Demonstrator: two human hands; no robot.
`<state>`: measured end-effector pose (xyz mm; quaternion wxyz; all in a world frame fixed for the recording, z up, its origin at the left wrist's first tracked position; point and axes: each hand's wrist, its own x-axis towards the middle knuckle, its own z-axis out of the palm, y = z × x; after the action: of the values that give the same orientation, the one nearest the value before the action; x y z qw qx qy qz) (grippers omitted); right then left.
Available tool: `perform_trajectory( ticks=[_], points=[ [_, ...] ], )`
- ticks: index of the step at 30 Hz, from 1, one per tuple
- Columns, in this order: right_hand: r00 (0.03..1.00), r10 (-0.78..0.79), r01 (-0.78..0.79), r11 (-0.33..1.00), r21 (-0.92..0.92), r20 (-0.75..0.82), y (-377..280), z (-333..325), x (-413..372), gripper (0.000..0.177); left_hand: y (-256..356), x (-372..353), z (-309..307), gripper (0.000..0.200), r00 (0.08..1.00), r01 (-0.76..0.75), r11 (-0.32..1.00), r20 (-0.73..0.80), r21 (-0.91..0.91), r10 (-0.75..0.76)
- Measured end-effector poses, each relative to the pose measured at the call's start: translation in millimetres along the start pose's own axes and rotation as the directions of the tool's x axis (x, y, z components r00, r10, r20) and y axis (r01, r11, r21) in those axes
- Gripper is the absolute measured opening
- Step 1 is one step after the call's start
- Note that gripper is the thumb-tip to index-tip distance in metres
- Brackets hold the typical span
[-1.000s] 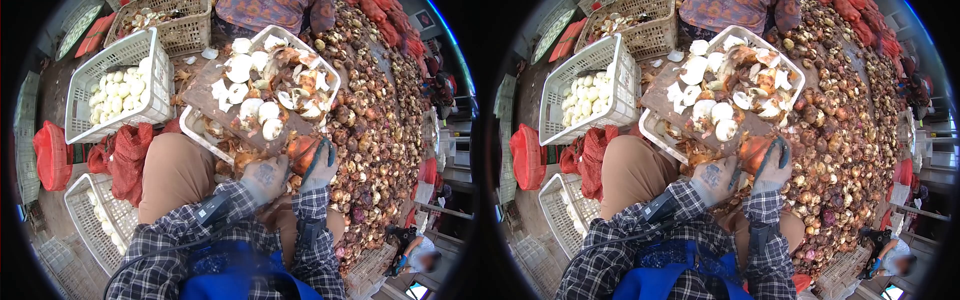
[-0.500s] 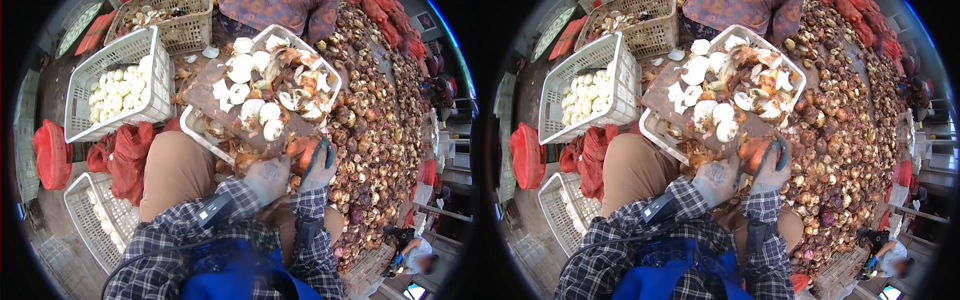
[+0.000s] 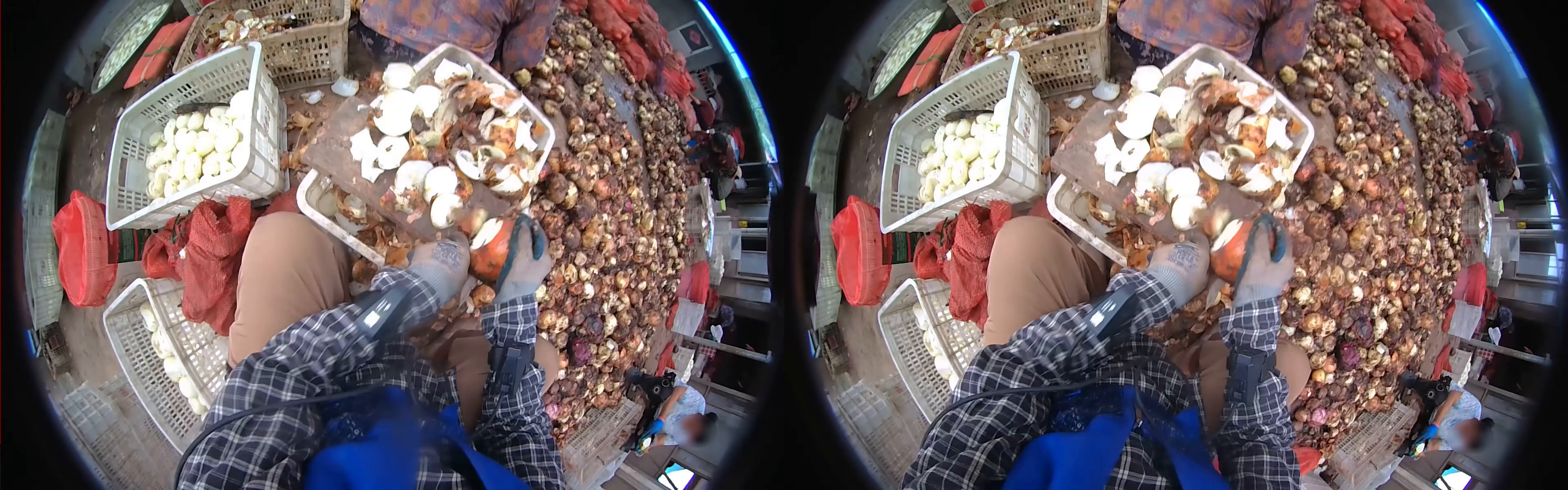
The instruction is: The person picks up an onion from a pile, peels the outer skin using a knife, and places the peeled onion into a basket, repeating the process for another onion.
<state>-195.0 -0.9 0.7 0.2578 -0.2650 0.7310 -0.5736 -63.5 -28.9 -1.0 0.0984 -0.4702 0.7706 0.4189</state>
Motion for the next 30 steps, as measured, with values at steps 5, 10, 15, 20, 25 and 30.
perform_trajectory(
  ticks=[5,10,15,20,25,30],
  points=[
    [0.997,0.075,-0.08,0.956,0.284,0.026,29,-13,18,0.025,-7,-18,-8,0.049,0.997,0.005,1.0,0.083,0.002,-0.005],
    [0.992,0.078,-0.107,0.94,0.324,0.102,36,-31,24,0.03,-21,-29,-3,0.047,0.997,0.035,0.996,0.076,-0.081,-0.028],
    [0.885,0.352,-0.464,0.727,0.506,0.305,26,-42,11,0.038,-21,-24,19,0.042,0.986,-0.049,0.955,-0.168,-0.293,-0.001],
    [0.807,0.328,-0.55,0.721,0.422,0.491,37,-54,-24,0.043,-34,-18,0,0.034,0.929,-0.163,0.872,-0.369,-0.462,-0.022],
    [0.914,0.287,-0.292,0.956,-0.027,0.288,22,-53,-28,0.038,-34,1,-33,0.037,0.97,-0.109,0.861,-0.244,-0.497,-0.018],
    [0.934,-0.265,0.285,0.957,-0.054,0.241,13,-27,-11,0.032,-36,6,-28,0.038,0.968,-0.046,0.906,-0.244,-0.422,-0.065]
  ],
)
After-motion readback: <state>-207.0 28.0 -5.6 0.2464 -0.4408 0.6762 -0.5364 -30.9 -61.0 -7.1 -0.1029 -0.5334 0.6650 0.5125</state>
